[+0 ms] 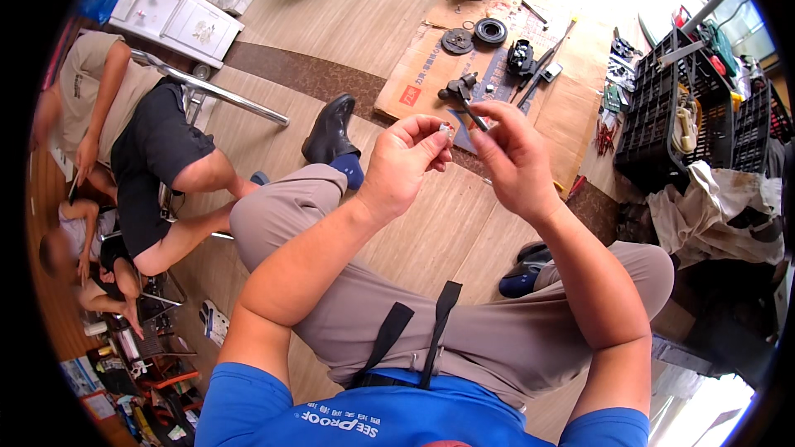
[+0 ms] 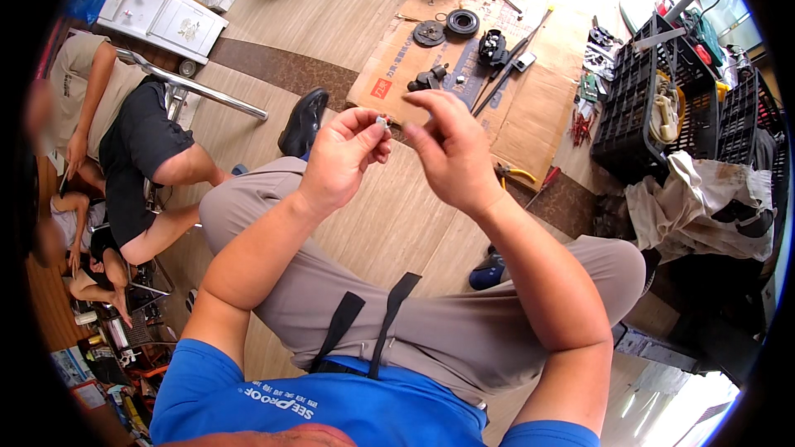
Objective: The person handles a small mechanical component, applying a red substance to it and cleaning it with a cloth. They then pick up a larger black mechanical housing and begin fitting other small metal parts and a spring into it.
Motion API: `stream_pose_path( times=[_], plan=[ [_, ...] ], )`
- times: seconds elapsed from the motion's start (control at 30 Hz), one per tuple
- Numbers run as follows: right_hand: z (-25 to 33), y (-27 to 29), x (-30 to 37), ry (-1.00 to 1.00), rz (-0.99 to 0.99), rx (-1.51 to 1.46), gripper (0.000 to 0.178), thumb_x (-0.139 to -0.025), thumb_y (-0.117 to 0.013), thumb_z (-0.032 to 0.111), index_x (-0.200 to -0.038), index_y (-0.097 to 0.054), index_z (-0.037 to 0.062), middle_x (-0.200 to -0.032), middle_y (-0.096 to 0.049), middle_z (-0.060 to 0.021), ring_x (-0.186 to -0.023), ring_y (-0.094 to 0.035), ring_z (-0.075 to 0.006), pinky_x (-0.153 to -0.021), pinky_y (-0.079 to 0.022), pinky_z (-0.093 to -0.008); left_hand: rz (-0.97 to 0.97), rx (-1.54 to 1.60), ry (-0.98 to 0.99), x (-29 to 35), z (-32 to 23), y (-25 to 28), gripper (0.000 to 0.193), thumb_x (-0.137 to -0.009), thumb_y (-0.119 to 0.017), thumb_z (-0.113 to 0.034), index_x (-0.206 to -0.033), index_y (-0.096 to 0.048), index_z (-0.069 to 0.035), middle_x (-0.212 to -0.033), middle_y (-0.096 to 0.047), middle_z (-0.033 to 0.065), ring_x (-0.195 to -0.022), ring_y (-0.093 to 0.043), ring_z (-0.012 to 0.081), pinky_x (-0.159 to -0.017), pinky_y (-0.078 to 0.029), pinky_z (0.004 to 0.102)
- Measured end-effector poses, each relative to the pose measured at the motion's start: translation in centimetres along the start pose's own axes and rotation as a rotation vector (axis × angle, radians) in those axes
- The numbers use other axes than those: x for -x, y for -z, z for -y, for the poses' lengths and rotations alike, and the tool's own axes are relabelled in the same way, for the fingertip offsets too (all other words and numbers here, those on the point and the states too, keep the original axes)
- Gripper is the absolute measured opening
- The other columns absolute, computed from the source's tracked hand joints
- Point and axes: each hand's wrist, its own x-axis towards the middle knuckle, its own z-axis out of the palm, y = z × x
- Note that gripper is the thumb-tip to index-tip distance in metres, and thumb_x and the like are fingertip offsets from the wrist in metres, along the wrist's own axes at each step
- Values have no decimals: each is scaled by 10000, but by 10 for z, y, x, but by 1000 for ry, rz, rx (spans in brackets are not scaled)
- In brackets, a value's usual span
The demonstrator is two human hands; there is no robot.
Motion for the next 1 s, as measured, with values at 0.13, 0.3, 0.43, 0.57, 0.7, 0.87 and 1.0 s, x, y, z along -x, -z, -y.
stream_pose_path(
  times=[0.13, 0.3, 0.43, 0.57, 0.7, 0.87, 1.0],
  plan=[
    [10, -2, 4, 10, 150, 79, 283, -882, -676, 37, -1158, -615, 17, -1050, -644, -119, -716, -621, -165, -647, -499, -280, 36, -62, -50, 1, 2, -5, 139, -984, -574, -76, -1105, -587, -10, -905, -649, 56, -791, -622, 129, -719, -518, 267],
    [9, -1, 2, -4, 63, 216, 77, -881, -672, 66, -940, -665, 16, -780, -656, -161, -736, -664, -300, -648, -512, -364, 48, -86, -54, 2, 2, -5, 138, -983, -570, -64, -1105, -585, -2, -907, -650, 58, -794, -624, 130, -719, -518, 268],
    [10, -2, 2, 15, 56, 282, 55, -877, -666, 69, -888, -654, 16, -759, -642, -173, -709, -654, -320, -638, -508, -379, 47, -32, -27, 1, 3, -3, 137, -982, -573, -67, -1102, -589, -3, -914, -656, 58, -798, -628, 130, -723, -523, 272],
    [9, -4, 4, 33, 54, 316, 61, -875, -661, 77, -878, -644, 18, -762, -636, -181, -717, -639, -352, -638, -500, -399, 63, 57, 2, 1, 3, -1, 136, -981, -578, -75, -1097, -595, -5, -915, -660, 60, -797, -629, 130, -728, -527, 274],
    [8, -8, 7, 36, 61, 346, 72, -880, -658, 92, -878, -643, 22, -750, -629, -182, -710, -628, -356, -642, -489, -419, 52, 37, -17, 2, 4, -4, 132, -980, -579, -69, -1092, -597, -3, -916, -662, 59, -798, -629, 129, -726, -527, 274],
    [8, -10, 8, 18, 52, 319, 82, -878, -662, 96, -870, -636, 18, -741, -625, -181, -710, -627, -350, -645, -488, -420, -2, -166, -126, 2, 5, -7, 129, -975, -593, -73, -1079, -603, 4, -912, -660, 56, -791, -621, 115, -724, -521, 259],
    [13, -7, 7, 45, 33, 328, 82, -879, -662, 94, -874, -636, 17, -746, -627, -179, -714, -628, -348, -641, -487, -416, -14, -194, -132, 1, 6, -7, 129, -975, -595, -77, -1074, -607, 5, -901, -658, 51, -785, -618, 109, -723, -518, 254]
  ],
)
